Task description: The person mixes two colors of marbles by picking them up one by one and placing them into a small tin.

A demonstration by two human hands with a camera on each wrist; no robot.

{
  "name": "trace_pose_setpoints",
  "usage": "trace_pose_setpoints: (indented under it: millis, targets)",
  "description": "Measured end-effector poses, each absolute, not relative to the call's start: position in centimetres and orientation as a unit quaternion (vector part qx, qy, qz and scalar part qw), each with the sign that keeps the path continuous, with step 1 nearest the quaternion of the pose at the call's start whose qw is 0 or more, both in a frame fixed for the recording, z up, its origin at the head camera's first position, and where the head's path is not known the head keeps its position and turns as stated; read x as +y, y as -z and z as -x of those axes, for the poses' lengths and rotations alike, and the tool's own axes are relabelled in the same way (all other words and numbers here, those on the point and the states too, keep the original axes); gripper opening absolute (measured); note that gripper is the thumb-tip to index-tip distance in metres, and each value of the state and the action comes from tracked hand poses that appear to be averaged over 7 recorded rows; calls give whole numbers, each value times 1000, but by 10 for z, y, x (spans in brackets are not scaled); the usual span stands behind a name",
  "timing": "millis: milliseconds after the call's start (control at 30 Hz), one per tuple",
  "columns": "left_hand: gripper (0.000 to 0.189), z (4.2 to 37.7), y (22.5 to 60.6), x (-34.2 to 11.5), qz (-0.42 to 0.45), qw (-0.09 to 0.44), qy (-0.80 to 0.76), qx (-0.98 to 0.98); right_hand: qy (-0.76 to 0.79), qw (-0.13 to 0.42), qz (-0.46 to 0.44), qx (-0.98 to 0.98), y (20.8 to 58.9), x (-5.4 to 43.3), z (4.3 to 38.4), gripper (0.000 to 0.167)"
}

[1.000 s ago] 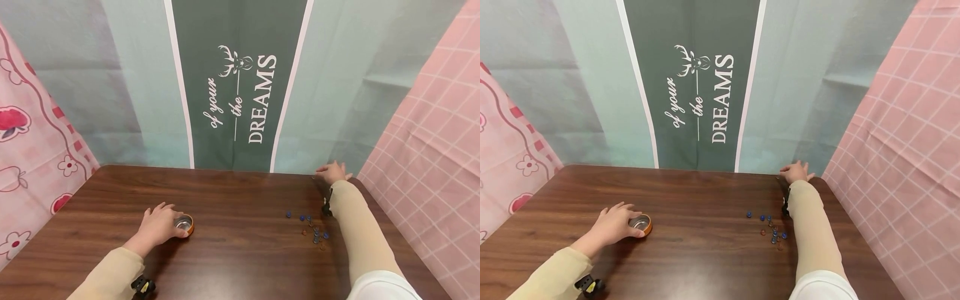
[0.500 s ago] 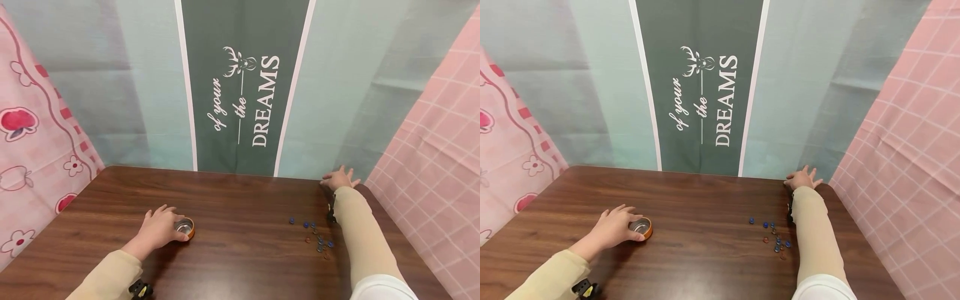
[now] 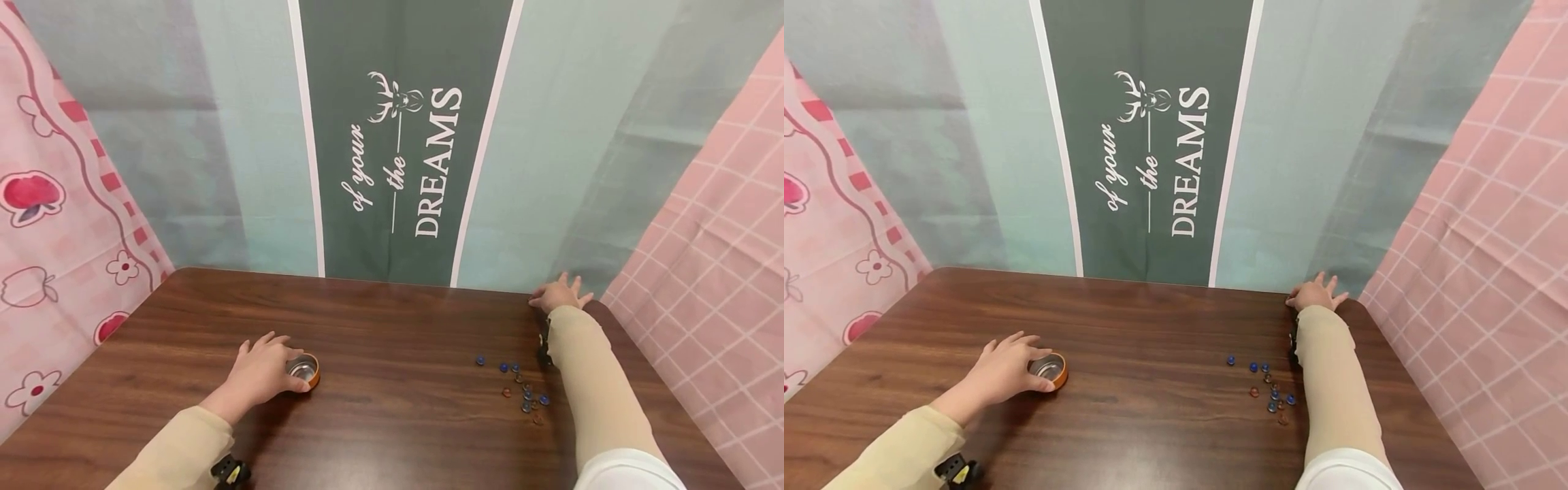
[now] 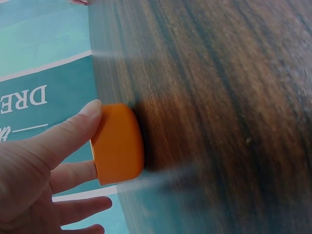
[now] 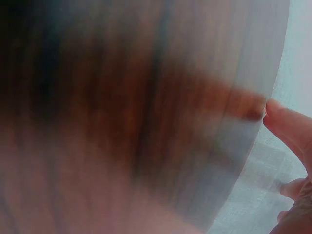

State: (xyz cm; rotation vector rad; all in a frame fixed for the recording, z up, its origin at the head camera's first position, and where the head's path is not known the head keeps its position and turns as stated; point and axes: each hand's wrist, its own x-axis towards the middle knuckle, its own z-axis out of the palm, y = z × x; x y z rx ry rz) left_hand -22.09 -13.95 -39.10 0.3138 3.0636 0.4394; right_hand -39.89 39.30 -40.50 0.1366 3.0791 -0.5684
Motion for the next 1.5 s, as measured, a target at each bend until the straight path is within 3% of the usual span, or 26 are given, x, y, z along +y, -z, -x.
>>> trace_pose_setpoints:
  millis: [500, 1000, 1500]
  targets:
    - [57, 217, 389, -140, -92, 20, -154, 984, 173, 15, -15, 985, 400, 396, 390, 38]
    - [55, 221, 377, -138, -109, 39, -166, 979, 190, 52, 18, 980, 357, 410, 331, 46]
    - [57, 226, 376, -142, -128, 50, -192, 972, 190, 36, 61, 979, 338, 378, 278, 41]
